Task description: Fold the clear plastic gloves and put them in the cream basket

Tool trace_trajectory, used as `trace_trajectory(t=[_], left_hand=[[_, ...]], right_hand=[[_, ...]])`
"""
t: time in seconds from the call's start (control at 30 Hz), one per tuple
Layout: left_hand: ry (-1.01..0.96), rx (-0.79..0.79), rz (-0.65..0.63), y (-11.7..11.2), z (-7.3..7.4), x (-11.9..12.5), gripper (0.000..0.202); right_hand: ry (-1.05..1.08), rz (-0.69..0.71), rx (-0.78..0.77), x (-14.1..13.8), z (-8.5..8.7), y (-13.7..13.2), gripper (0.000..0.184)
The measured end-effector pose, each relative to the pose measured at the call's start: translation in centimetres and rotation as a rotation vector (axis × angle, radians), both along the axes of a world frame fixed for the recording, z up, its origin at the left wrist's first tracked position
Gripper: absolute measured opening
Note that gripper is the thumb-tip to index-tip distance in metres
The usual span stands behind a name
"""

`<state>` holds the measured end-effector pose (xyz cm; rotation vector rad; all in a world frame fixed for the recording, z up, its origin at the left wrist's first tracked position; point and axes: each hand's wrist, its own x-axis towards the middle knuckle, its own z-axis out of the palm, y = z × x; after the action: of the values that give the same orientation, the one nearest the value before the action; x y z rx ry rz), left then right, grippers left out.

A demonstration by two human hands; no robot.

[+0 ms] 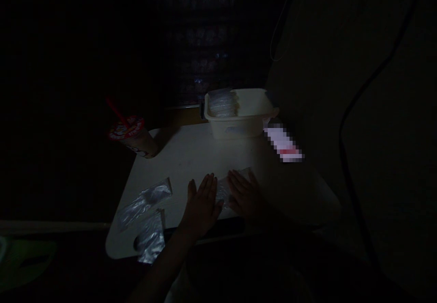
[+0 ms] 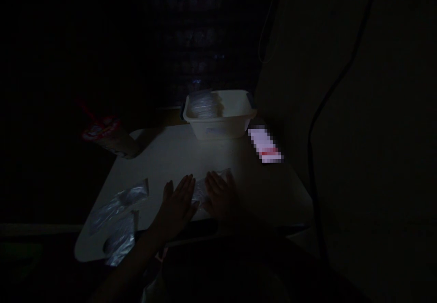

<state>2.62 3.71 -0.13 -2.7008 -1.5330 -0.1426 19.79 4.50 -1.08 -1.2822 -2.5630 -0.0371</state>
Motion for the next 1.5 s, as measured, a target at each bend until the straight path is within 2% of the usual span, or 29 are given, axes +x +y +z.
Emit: trace_trajectory(t=[0.17, 0.23, 0.3, 0.37, 0.47, 0.57, 0.8, 0.93, 1.0, 1.13, 1.23, 1.33, 1.43, 1.5], left_hand=[[0.015, 0.006, -0.003, 0.1, 0.0, -0.3, 0.056], [0.020, -0.001, -0.005, 0.1, 0.0, -0.3, 0.059], [0.021, -0.002, 0.001, 0.1, 0.0, -0.2, 0.061], [0.021, 0.003, 0.005, 0.1, 0.0, -0.2, 0.063], [0.026, 0.007, -0.011, 0.1, -0.1, -0.3, 0.063], [0.027, 0.005, -0.017, 0.1, -0.1, -0.4, 0.063], [0.020, 0.009, -0.003, 0.1, -0.1, -0.3, 0.064], [0.023, 0.009, -0.007, 0.1, -0.1, -0.4, 0.064], [0.019, 0.009, -0.005, 0.2, -0.1, -0.4, 0.064], [-0.012, 0.002, 0.038, -0.2, 0.0, -0.1, 0.058], [-0.079, -0.037, 0.109, -1.0, 0.2, -0.1, 0.047], [-0.200, -0.097, 0.152, -1.6, 0.5, -1.0, 0.038], [-0.392, -0.150, 0.126, -1.5, 0.9, -2.3, 0.036], [-0.514, -0.192, 0.089, -1.1, 1.3, -2.9, 0.040]], right_hand=[[-0.062, -0.190, 0.001, 3.7, -0.3, 1.7, 0.047], [-0.054, -0.292, 0.021, 4.0, 0.0, 2.2, 0.045], [-0.028, -0.337, 0.045, 3.2, 0.4, 2.2, 0.045], [-0.007, -0.252, 0.046, 1.6, 0.9, 1.7, 0.046], [-0.013, -0.013, 0.015, -0.7, 1.0, 0.6, 0.050], [-0.027, 0.031, 0.000, -1.0, 0.5, 0.1, 0.050], [-0.070, -0.219, -0.003, 3.9, -0.3, 2.4, 0.046], [-0.024, -0.332, 0.045, 4.5, 0.2, 2.3, 0.043], [0.029, -0.244, 0.072, 3.7, 0.7, 1.2, 0.039], [0.135, 0.094, 0.043, 1.2, 1.0, -1.4, 0.027], [0.164, 0.084, 0.006, -0.3, 0.7, -1.8, 0.016], [0.149, 0.072, 0.004, -0.5, 0.4, -0.9, 0.012], [0.171, 0.154, -0.016, 0.1, 0.7, 0.0, 0.014], [0.263, 0.195, -0.058, 0.7, 1.0, 0.2, 0.015]])
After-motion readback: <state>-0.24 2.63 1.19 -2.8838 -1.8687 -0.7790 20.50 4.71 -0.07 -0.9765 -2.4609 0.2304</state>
